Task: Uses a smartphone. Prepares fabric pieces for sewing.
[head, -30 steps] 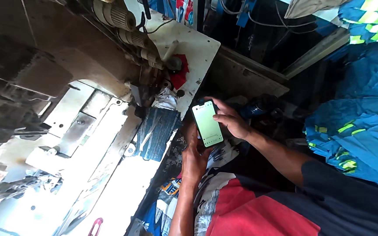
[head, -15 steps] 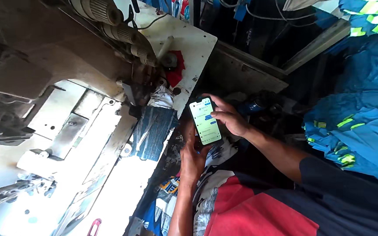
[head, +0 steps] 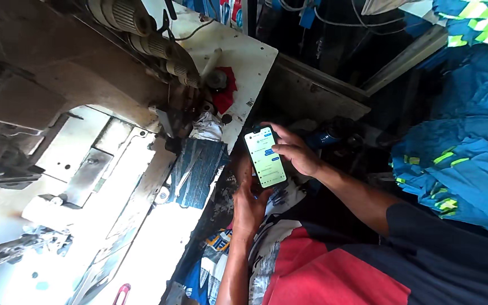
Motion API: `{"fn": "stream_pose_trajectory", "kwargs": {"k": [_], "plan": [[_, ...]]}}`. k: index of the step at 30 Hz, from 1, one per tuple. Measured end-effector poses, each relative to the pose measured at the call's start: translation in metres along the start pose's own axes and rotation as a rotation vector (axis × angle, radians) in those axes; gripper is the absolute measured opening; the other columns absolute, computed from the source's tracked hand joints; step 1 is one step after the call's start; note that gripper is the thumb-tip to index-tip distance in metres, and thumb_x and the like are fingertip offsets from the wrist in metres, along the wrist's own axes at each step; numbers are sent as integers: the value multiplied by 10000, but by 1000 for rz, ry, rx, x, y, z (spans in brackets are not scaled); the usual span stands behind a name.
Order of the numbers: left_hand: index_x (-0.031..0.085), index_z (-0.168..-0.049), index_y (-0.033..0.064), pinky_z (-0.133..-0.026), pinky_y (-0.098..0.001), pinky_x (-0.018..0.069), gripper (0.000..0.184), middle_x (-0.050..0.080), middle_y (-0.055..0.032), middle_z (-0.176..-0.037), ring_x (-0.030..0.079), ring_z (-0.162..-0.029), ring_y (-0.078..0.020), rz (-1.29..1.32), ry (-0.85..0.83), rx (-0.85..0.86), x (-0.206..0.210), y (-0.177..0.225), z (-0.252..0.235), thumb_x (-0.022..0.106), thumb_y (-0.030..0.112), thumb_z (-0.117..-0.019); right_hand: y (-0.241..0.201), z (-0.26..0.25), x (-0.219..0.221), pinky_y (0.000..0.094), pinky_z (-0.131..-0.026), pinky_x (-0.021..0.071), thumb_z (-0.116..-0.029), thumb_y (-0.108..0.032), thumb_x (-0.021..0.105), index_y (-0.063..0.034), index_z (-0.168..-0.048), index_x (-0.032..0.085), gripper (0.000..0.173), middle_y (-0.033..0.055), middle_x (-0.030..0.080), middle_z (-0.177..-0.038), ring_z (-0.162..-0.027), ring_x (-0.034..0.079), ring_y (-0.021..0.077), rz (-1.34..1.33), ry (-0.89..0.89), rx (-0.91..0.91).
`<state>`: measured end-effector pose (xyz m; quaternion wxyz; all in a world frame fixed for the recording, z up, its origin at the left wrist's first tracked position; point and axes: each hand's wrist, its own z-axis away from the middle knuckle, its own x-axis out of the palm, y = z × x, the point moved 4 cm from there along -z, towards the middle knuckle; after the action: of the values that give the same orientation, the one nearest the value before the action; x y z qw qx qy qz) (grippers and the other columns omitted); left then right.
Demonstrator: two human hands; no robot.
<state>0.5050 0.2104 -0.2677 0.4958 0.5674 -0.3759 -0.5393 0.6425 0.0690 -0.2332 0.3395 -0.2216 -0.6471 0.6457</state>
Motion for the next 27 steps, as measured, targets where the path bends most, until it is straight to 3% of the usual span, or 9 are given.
{"fn": "stream_pose_trajectory", "kwargs": {"k": [27], "plan": [[319,-1593,39,-813,-327,656,912,756,-43,-1072,747,-887,-140,2,15,12,1,0,2,830,85,-839,0,0,0,441,-800,621,-1010,-135,420,-208,-1620,281,629,174,651,-1305,-1048,704,286,-2,-14,-3]]}}
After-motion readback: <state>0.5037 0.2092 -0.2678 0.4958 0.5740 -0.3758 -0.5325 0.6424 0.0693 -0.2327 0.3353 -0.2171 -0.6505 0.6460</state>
